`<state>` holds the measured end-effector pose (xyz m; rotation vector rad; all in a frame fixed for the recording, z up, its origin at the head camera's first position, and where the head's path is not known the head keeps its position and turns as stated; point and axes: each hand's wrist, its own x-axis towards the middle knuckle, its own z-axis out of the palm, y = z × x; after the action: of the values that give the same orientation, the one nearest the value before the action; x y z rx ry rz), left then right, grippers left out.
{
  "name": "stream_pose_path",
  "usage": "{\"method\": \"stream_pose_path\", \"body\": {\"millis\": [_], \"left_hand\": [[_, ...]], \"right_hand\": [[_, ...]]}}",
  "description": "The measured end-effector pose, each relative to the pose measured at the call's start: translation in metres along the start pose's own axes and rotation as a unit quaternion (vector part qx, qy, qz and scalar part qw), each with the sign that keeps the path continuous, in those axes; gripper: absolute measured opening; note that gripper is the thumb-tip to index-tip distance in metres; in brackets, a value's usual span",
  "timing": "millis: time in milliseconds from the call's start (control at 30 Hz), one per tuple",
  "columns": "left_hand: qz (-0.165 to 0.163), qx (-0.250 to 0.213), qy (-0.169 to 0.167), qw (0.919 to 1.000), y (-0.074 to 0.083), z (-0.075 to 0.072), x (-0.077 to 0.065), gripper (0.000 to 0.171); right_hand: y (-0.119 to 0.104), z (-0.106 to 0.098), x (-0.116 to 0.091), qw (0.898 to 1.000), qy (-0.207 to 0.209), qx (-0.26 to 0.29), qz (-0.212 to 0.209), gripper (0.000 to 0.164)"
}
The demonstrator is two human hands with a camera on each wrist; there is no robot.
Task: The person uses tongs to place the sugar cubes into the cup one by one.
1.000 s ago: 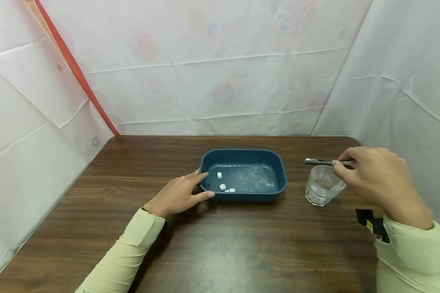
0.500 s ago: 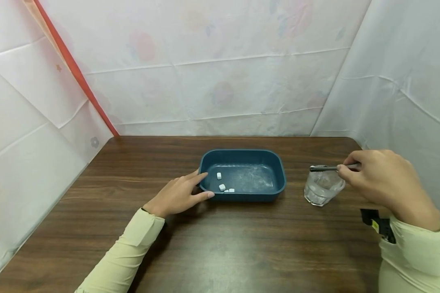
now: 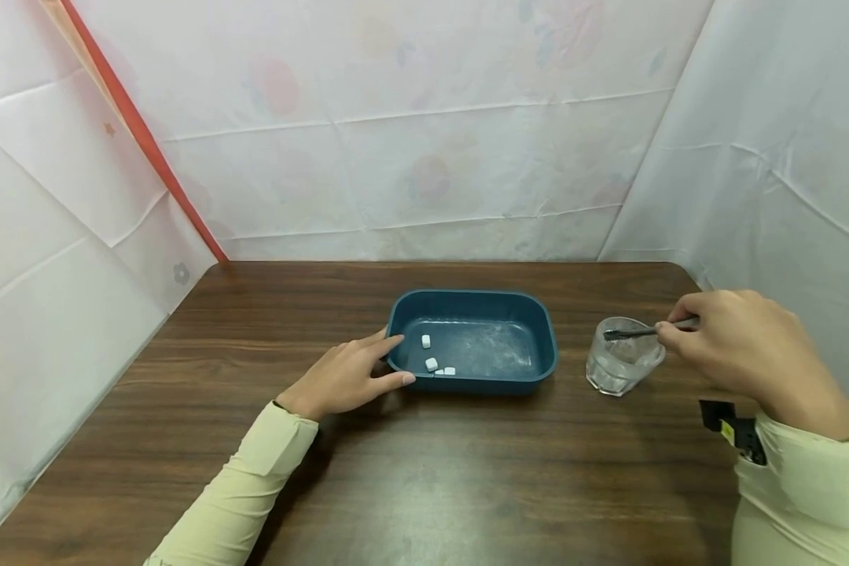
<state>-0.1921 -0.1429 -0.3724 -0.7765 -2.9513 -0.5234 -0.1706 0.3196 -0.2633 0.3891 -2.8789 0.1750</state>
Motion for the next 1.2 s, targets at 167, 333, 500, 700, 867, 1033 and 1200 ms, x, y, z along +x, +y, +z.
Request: {"method": "stream_pose_path", "body": {"millis": [167,333,500,700,867,1033,1200], "left_hand": [[0.000,0.007,0.004,1.0000,0.000,0.002,0.001,0.083],[-0.002,0.015,0.002,0.9999,0.002,0.004,0.002,0.083],[-0.002,0.017,0.007,0.9998,0.003,0.005,0.001,0.083],[-0.009,0.015,0.008,0.9998,0.005,0.006,-0.001,0.083],[-0.015,0.015,0.008,0.9998,0.005,0.006,-0.003,0.083],[-0.019,0.012,0.010,0.9997,0.003,0.006,-0.004,0.083],[-0.017,0.012,0.011,0.9997,0.000,0.007,-0.004,0.083]], "right_hand": [[0.000,0.004,0.004,1.000,-0.018,-0.003,-0.007,0.014],[0.001,0.009,0.007,0.999,-0.043,-0.001,0.005,0.016],[0.000,0.015,0.011,0.998,-0.065,0.000,0.007,0.015],[0.000,0.021,0.013,0.996,-0.088,-0.001,0.003,0.015],[-0.002,0.021,0.014,0.995,-0.099,-0.003,0.013,0.017],[-0.002,0.019,0.015,0.995,-0.099,0.001,0.024,0.019],[-0.003,0.015,0.013,0.996,-0.082,0.001,0.035,0.024]]}}
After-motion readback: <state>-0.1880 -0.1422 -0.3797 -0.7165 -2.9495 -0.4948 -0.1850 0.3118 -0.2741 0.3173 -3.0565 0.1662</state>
